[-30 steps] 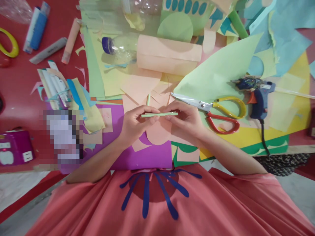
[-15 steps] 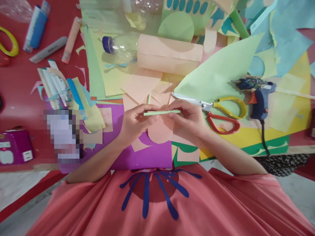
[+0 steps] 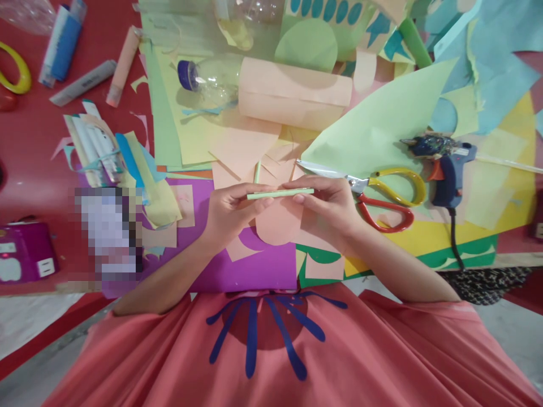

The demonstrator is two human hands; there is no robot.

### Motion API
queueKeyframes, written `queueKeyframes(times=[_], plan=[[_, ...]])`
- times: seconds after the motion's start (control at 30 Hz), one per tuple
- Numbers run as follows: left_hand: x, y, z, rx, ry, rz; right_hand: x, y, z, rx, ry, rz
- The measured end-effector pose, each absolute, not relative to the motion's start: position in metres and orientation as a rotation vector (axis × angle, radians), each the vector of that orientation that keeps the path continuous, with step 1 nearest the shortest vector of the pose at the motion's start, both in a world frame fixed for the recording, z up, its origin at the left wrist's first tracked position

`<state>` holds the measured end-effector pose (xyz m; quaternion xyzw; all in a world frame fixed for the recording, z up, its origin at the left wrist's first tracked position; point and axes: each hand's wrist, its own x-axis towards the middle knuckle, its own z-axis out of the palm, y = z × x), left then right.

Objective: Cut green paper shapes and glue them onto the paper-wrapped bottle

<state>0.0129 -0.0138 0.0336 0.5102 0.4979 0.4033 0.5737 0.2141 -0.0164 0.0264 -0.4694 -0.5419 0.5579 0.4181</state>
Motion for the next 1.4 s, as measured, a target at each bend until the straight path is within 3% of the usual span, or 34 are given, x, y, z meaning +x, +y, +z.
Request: queueKeyframes(times=[1.4], plan=[[0.0126,-0.0135,0.0327,1.165,1.168,0.928,0.2182,-0.0155,0.0315,-1.003,-1.464,1.502]])
